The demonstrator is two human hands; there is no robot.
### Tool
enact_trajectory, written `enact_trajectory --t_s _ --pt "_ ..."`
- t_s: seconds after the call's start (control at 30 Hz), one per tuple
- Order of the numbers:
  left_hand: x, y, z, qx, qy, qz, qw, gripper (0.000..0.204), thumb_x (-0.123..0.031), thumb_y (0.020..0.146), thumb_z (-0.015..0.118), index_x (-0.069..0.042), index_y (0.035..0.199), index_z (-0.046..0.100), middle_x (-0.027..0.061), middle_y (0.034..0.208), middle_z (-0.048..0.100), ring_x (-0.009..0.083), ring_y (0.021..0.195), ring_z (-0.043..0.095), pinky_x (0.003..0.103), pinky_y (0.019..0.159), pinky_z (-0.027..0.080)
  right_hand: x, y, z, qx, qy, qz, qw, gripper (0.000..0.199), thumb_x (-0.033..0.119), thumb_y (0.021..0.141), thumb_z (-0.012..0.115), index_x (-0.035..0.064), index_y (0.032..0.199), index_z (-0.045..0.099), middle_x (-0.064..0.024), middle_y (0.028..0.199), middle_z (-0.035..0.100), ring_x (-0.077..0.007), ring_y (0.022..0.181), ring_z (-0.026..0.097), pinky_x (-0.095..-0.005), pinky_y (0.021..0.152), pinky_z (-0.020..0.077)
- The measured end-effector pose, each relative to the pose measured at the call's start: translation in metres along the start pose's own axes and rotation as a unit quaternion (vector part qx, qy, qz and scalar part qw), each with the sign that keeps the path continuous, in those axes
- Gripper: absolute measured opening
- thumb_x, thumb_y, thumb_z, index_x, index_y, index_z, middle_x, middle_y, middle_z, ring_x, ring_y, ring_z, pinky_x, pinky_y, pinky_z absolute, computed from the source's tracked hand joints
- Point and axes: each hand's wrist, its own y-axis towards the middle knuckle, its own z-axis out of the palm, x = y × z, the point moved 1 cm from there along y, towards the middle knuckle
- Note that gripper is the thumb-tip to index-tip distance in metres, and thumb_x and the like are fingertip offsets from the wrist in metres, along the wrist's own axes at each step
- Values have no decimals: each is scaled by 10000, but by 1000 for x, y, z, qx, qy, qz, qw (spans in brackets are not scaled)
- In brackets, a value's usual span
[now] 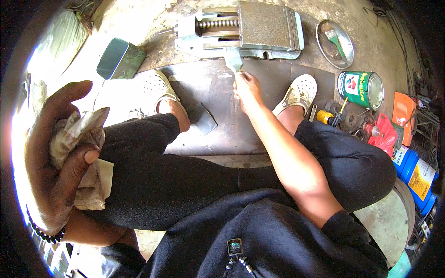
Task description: The person paints a metal vise with a brush, dipping it into a container of paint and applying it to the surface. They occasionally wipe the vise with a cloth and adjust their position while working.
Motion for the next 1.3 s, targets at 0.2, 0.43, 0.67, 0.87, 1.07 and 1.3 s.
enact_trajectory --t_s 0.2,0.43,0.67,0.87,1.07,1.3 --pt "-5 1 -7 38 9 -95 995 801 -423 722 743 23 1342 500 125 1291 550 194 1096 492 319 976 399 -6 -10 -15 -96 5 -17 995 196 240 991 496 47 987 530 -7 668 487 -98 492 436 -253 406 345" --pt "0 4 -8 49 21 -15 998 793 -392 758 717 16 1382 448 146 1354 496 200 1173 482 329 1017 377 14 10 -74 -171 136 15 976 156 249 988 471 99 987 514 -13 689 514 -122 504 454 -264 407 322" --pt "1 2 -6 51 4 -50 997 797 -375 765 721 29 1389 433 147 1410 448 200 1180 494 318 1012 387 19 26 -90 -182 122 -18 976 146 245 981 509 107 1025 524 -18 682 541 -128 493 466 -264 392 331" --pt "-2 1 -3 35 -27 -62 997 747 -313 732 718 36 1347 477 124 1301 500 163 1015 512 286 909 410 18 22 -84 -184 208 -10 961 138 239 988 480 101 988 487 -26 679 514 -135 490 440 -273 415 326" --pt "1 0 -5 40 0 -82 996 815 -382 742 732 14 1389 434 112 1373 471 154 1043 522 297 925 419 34 5 -56 -229 249 32 941 120 213 995 425 97 972 445 -37 690 472 -138 499 407 -290 453 314" --pt "-2 2 2 -9 -31 -10 999 723 -305 733 733 68 1306 497 78 1017 525 142 873 477 256 804 377 40 4 -48 -257 350 62 899 113 180 995 366 120 903 394 -36 700 463 -138 514 382 -288 497 322"
